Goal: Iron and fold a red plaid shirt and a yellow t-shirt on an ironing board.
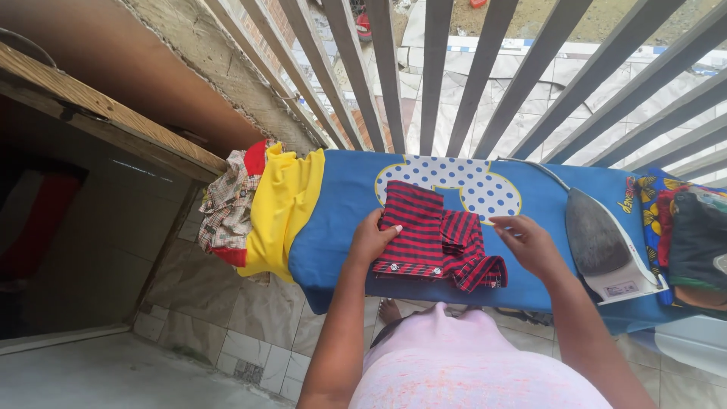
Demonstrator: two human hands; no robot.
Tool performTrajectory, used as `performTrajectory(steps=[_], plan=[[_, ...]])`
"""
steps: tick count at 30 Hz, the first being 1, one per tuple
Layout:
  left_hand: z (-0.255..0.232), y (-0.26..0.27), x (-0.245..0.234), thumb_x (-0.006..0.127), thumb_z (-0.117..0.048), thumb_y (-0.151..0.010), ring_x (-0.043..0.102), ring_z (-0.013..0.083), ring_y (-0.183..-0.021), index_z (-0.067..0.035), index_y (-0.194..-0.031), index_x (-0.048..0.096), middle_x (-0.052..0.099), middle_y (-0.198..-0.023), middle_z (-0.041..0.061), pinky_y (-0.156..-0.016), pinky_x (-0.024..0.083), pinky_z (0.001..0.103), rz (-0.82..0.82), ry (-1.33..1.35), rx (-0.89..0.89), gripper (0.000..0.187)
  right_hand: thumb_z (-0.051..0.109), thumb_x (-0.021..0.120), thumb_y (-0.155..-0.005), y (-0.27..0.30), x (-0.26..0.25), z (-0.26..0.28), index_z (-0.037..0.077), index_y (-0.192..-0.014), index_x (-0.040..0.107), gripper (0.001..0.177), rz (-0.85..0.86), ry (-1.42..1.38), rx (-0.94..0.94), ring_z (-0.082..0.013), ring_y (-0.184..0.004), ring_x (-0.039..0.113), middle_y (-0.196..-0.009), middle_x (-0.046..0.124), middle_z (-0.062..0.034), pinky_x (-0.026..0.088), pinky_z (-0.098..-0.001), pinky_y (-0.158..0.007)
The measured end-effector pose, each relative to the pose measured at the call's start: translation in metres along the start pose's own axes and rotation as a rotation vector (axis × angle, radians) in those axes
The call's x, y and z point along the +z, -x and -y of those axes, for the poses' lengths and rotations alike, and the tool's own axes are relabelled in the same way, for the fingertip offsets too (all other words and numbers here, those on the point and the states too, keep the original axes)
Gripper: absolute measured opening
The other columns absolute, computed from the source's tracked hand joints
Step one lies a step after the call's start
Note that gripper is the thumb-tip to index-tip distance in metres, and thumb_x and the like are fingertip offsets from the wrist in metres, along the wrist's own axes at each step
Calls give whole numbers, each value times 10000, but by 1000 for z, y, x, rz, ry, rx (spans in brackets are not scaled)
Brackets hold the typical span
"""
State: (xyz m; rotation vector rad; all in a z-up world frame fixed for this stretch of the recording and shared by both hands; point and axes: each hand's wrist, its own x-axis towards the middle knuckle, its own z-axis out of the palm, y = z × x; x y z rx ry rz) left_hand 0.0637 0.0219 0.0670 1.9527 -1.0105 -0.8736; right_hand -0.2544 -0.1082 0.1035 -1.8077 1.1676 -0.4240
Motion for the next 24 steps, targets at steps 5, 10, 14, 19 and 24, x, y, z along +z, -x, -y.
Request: performTrajectory(steps=[5,10,14,19,24], plan=[[12,-4,15,810,-248,-784,733,320,-988,-1,-1262,645,744,-1091,202,-858,567,399,-111,-105,63,562,140,648,-966,2,37,9,159,-1232,738,281,81,-27,13,-172,-980,726,-1125,715,-56,593,-326,-840],[3,-8,7,786,-228,-782,737,330,-943,-17,-1233,667,751,-1037,186,-835,568,412,-196,-50,25,512,129,666,-950,14,63,58,164,-1215,737,277,167,24,-108,-190,-920,725,-1054,702,-58,596,-323,-814],[16,-16,-11,711,-215,-892,727,334,-1003,-12,-1234,650,743,-1092,181,-878,551,407,-473,100,96,402,127,669,-931,20,68,70,169,-1218,728,296,217,23,-179,-186,-880,714,-1046,686,-56,589,-320,-787],[73,-4,-4,705,-270,-969,667,354,-1088,25,-1312,555,661,-1208,210,-949,511,421,-853,150,79,476,152,660,-958,19,68,60,194,-1220,742,279,237,96,-41,-196,-808,698,-1043,690,-48,585,-318,-758],[40,53,22,722,-168,-885,726,270,-916,-28,-1274,546,684,-1140,132,-653,635,407,-327,985,-361,450,255,636,-973,10,87,32,178,-1254,730,306,225,63,-38,-195,-909,723,-1091,709,-64,582,-320,-800]])
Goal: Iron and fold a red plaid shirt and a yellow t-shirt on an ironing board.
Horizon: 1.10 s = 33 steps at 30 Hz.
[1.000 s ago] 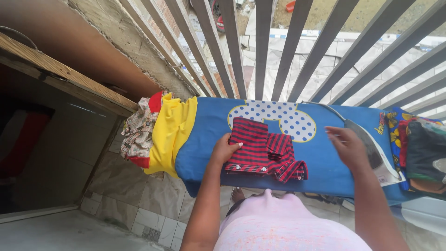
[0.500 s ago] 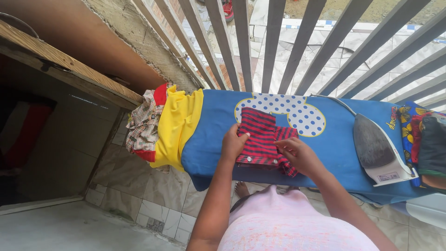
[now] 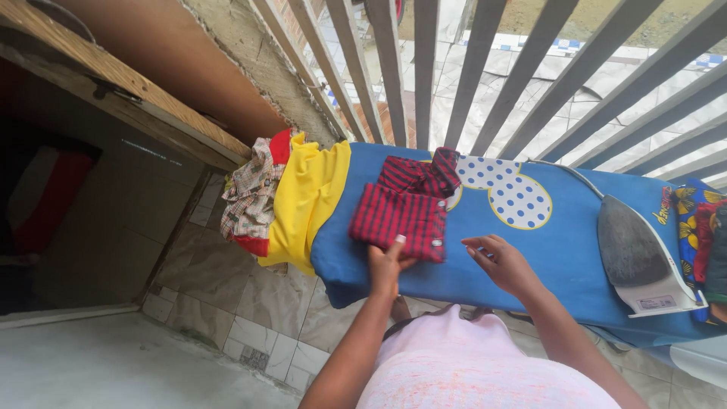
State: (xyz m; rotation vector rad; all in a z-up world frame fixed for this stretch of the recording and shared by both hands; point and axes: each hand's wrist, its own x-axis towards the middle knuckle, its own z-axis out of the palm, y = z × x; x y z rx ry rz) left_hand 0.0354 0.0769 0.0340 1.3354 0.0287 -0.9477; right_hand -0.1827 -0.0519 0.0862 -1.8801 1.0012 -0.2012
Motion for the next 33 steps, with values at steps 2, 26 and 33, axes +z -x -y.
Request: performTrajectory(steps=[2,26,33], plan=[[28,9,-1,730,-169,-909,747,300,-934,40,-1273,577,704,-1132,162,-682,649,393,142,-1,-110,446,319,638,-972,-20,16,-21,139,-1322,666,394,15,-47,68,-213,-949,730,-1137,711,-94,581,-334,-816],[37,-53,-38,803,-290,-907,713,156,-1006,58,-1429,491,722,-1178,157,-859,578,307,115,-373,208,702,334,826,-829,-22,34,-67,45,-1324,619,610,-64,-276,409,-144,-778,640,-961,709,-70,518,-331,-645],[64,-14,-23,820,-235,-870,728,147,-924,50,-1402,463,752,-1078,148,-753,615,301,299,-412,114,702,312,831,-822,14,6,-122,29,-1243,662,535,-127,-335,390,-131,-814,643,-965,718,-59,521,-314,-662]])
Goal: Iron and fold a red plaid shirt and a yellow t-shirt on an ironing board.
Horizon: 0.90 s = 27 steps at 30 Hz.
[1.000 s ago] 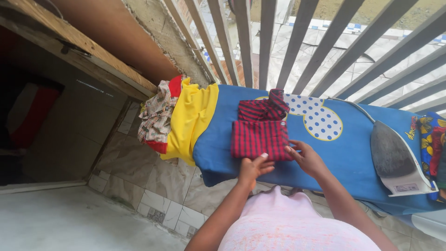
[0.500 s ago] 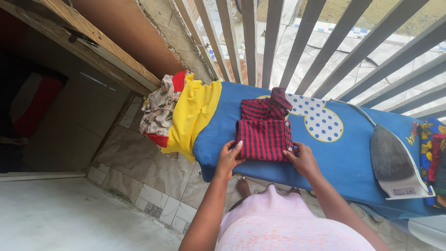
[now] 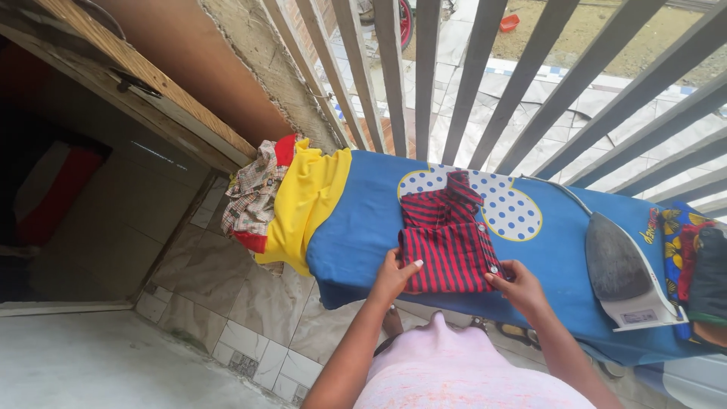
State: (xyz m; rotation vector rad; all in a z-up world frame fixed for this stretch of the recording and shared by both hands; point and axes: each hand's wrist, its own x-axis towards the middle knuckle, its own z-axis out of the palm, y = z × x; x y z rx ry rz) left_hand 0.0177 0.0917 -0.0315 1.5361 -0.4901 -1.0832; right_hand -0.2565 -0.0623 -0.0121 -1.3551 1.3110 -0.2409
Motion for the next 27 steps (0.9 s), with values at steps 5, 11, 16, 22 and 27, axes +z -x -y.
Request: performTrajectory(steps=[5,11,16,22,27], plan=[[-60,38,8,745,-269,-898,708,160,-817,-60,-1461,450,710,-981,86,-661,619,347,-14,-132,-115,669,318,824,-829,9,-18,-24,28,-1253,664,538,5,27,25,-138,-813,649,-963,725,-69,529,-327,-672],[-85,58,-21,687,-96,-870,638,286,-1120,-141,-1484,521,611,-1329,103,-985,527,418,38,-812,485,638,306,763,-886,32,-29,18,91,-1377,599,561,0,321,-117,-205,-869,682,-1057,714,-101,572,-362,-745],[-81,65,-22,712,-87,-828,428,348,-1404,-182,-1530,444,385,-1610,111,-1159,330,501,192,-1084,632,758,61,672,-819,47,-30,34,239,-1448,551,666,-23,604,-514,-300,-1159,630,-1377,545,-131,553,-392,-948],[-94,68,-19,746,-193,-742,322,378,-1479,-198,-1646,102,202,-1693,108,-1224,237,501,237,-1023,524,1110,-26,655,-828,42,-28,36,433,-1509,383,865,78,958,-640,-311,-1368,451,-1629,273,-53,404,-441,-1139],[-93,65,-15,810,-296,-761,244,359,-1540,-286,-1649,128,141,-1704,150,-1260,171,514,291,-1070,627,1120,-4,666,-845,36,-35,32,492,-1490,385,860,125,970,-595,-304,-1430,402,-1644,256,-33,379,-449,-1169]])
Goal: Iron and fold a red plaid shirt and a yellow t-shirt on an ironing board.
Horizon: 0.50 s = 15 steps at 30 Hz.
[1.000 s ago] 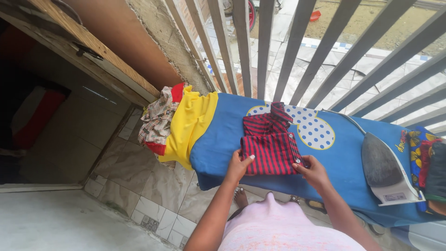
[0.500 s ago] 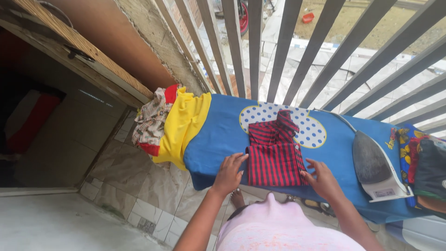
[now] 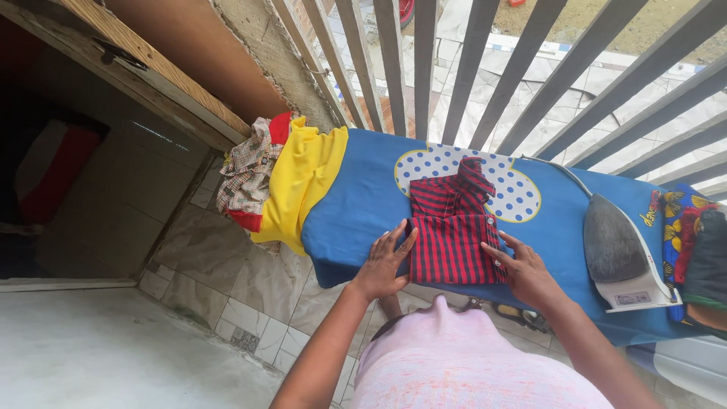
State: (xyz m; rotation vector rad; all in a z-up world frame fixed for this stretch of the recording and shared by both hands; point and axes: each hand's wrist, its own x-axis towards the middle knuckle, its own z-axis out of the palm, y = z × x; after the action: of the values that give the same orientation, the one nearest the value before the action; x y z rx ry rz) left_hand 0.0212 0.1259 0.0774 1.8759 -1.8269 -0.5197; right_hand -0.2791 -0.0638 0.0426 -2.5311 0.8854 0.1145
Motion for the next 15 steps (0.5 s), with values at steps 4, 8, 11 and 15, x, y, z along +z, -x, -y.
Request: performTrajectory(steps=[4,8,11,15], plan=[[-3,-5,-1,843,-315,-741,228,361,-1542,-330,-1634,147,137,-1685,171,-1248,169,519,-21,-46,46,1132,50,687,-864,0,7,-10,520,-1471,398,821,16,-35,31,-300,-1440,394,-1641,266,-21,395,-453,-1161],[1,-12,22,776,-142,-785,262,310,-1553,-339,-1608,336,186,-1697,149,-1281,218,473,-143,-192,77,954,79,716,-848,4,9,-16,538,-1457,401,825,15,-62,54,-289,-1452,399,-1649,269,3,429,-439,-1147],[-1,-21,25,733,-62,-829,293,293,-1560,-309,-1483,536,254,-1691,124,-1290,238,460,-213,-195,114,726,86,738,-831,3,7,-15,533,-1465,391,850,-8,-52,41,-294,-1451,396,-1647,272,2,421,-445,-1153],[0,-33,19,710,-32,-811,348,310,-1556,-226,-1213,699,411,-1642,105,-1277,256,475,-233,2,112,447,118,812,-754,3,1,-15,525,-1503,358,966,-26,-27,41,-303,-1450,378,-1646,256,-12,386,-460,-1173]])
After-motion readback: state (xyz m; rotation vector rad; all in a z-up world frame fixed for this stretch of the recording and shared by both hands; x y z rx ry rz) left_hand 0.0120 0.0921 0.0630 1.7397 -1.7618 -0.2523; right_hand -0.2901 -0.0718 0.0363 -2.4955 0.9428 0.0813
